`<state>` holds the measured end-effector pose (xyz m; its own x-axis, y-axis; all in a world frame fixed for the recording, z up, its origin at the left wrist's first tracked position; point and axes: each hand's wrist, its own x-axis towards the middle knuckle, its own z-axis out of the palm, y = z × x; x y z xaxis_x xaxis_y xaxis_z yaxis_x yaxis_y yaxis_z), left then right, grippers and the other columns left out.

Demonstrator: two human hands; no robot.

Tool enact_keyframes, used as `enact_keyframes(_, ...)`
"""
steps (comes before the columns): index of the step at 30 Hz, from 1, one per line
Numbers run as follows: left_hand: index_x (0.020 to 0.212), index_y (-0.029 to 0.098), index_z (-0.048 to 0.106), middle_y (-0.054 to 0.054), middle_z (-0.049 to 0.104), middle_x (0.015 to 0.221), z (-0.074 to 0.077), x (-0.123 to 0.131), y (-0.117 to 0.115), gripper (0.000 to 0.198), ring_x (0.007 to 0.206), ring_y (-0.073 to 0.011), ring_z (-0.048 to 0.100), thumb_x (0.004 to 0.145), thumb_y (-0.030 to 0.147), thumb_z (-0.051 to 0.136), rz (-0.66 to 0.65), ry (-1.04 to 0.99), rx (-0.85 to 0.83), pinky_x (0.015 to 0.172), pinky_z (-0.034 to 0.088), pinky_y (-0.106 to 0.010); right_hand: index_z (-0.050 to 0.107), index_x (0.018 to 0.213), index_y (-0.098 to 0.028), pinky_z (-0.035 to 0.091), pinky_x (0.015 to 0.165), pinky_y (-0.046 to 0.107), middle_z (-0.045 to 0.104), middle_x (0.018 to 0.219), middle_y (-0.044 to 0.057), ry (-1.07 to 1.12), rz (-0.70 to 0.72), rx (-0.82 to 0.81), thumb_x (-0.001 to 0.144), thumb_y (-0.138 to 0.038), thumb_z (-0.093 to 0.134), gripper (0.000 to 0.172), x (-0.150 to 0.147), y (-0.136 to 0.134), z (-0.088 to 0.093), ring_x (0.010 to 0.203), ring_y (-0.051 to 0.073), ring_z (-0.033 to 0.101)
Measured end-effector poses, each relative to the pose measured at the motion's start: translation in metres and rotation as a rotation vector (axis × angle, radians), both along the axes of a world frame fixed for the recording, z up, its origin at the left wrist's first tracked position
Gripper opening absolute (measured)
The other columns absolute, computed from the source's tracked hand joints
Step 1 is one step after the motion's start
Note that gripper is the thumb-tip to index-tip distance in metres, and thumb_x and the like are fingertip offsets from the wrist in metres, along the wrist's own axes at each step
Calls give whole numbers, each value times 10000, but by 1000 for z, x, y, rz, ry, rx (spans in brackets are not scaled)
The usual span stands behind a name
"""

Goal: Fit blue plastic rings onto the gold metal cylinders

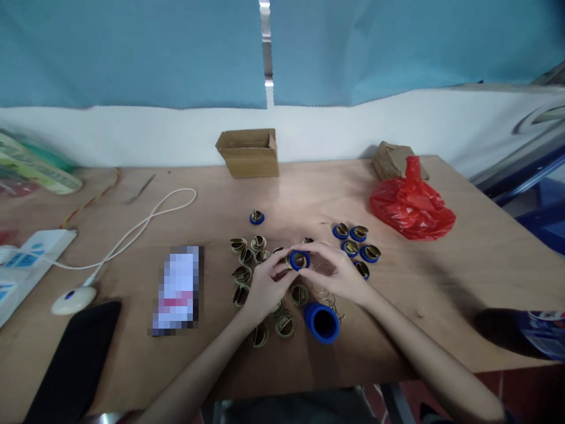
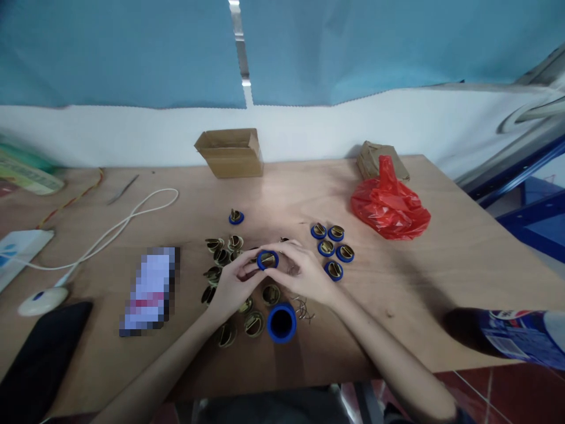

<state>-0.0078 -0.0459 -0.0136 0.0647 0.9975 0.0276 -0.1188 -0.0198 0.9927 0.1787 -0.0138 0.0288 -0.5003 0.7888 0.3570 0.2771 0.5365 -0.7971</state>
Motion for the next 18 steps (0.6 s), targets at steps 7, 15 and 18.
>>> enact_keyframes(7,1370,234,526,-132,623,1426,7,-8,1,504,1316,-269,614,889,243,680,-80,-27,51,1104,532,-440,533,1442,-282,549,1022,502,686,1325,76,-155,-29,214,969,-246,626,483,-2,-1,-13,1220,262,631)
enact_keyframes(15,1304,204,577,-149,671,1360,16,-12,3,431,1232,-288,672,910,347,678,-80,-127,-80,940,639,-402,514,1426,-287,548,1028,508,647,1363,85,-44,-34,67,921,-255,656,526,-2,-6,-9,1212,271,633)
enact_keyframes(18,1306,197,568,-143,700,1312,16,-10,3,436,1196,-280,694,911,348,676,-90,-159,-91,940,641,-411,540,1344,-244,589,913,437,671,1232,103,57,-112,-47,929,-275,641,429,0,-4,-11,1048,239,676)
